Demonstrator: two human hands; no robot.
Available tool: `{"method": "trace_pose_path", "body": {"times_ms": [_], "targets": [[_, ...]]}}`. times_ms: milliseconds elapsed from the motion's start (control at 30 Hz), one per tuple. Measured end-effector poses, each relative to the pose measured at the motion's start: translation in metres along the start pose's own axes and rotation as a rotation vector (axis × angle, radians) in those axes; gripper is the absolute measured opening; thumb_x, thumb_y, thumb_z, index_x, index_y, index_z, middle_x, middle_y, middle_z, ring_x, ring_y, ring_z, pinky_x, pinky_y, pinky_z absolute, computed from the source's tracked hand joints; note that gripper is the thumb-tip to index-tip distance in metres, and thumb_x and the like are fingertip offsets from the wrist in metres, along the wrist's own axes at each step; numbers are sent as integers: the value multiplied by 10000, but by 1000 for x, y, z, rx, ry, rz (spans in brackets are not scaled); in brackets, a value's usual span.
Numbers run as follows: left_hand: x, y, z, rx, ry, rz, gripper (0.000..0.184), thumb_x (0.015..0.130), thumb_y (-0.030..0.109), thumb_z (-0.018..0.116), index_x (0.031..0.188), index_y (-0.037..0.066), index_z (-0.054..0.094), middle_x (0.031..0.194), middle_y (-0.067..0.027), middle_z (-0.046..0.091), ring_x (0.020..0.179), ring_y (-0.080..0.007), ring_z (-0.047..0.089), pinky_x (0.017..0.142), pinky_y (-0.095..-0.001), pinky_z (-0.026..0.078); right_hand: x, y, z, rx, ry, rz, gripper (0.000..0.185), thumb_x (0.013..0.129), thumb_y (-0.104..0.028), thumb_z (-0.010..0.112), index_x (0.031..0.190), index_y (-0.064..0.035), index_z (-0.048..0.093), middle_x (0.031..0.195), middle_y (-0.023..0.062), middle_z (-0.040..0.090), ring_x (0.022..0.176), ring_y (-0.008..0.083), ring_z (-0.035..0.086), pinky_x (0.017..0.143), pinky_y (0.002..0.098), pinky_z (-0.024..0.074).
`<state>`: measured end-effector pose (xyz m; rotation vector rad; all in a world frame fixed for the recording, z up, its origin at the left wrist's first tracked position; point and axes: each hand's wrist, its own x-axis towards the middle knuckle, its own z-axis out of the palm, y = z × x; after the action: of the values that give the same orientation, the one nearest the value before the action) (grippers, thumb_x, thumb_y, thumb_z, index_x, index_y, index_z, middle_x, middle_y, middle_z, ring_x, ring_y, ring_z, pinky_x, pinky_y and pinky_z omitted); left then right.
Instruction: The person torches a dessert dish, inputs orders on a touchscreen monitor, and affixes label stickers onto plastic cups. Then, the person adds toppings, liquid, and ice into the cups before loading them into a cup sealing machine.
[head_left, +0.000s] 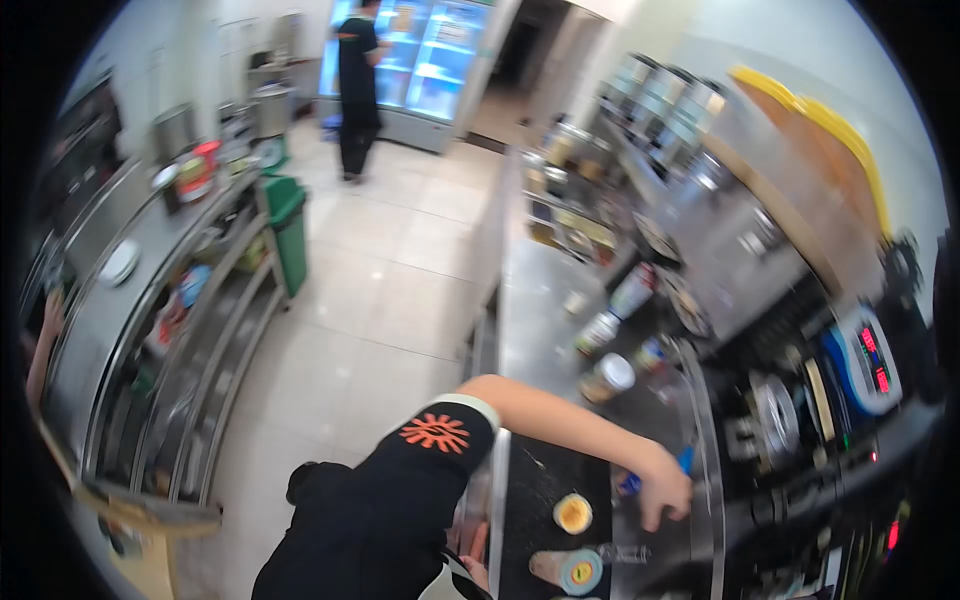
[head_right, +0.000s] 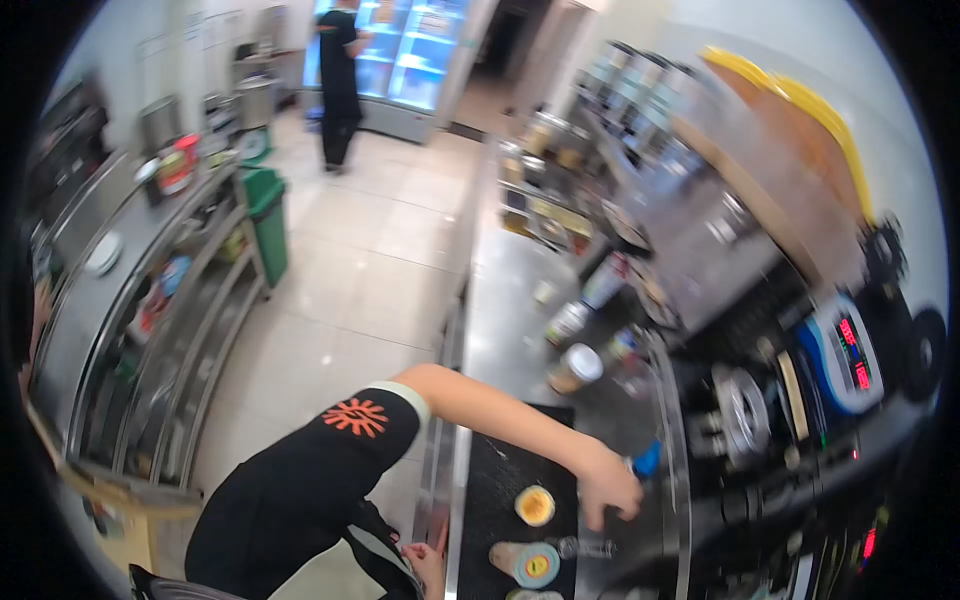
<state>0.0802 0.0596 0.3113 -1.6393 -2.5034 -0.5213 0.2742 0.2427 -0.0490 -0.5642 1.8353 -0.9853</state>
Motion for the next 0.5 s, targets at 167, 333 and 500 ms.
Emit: {"method": "trace_pose_path", "body": {"times_ms": [167,333,500], "targets": [[-328,43,105,-196,199,-1121,513,730,411,573,1043,7,532,964,-218,567,885,-363,554,765,-415,444,58,-26,25,-274,-344,-94,264,849,-203,553,1001,11,575,891,71,623,801,116,574,716,243,443],[-517,287,262,-1028,270,-1654,744,800,585,432,1228,-23,401,1194,-221,471,1104,-339,450,926,-429,353,129,-95,112,-443,-592,-162,293,861,-215,534,1048,10,550,927,78,612,841,124,563,742,247,437],[-537,459,382,-1481,922,-1912,806,822,612,300,1299,-38,287,1359,-213,264,1278,-307,215,1053,-380,153,171,-163,244,-474,-937,-149,324,874,-227,514,1095,9,526,963,84,601,881,131,553,768,251,430]]}}
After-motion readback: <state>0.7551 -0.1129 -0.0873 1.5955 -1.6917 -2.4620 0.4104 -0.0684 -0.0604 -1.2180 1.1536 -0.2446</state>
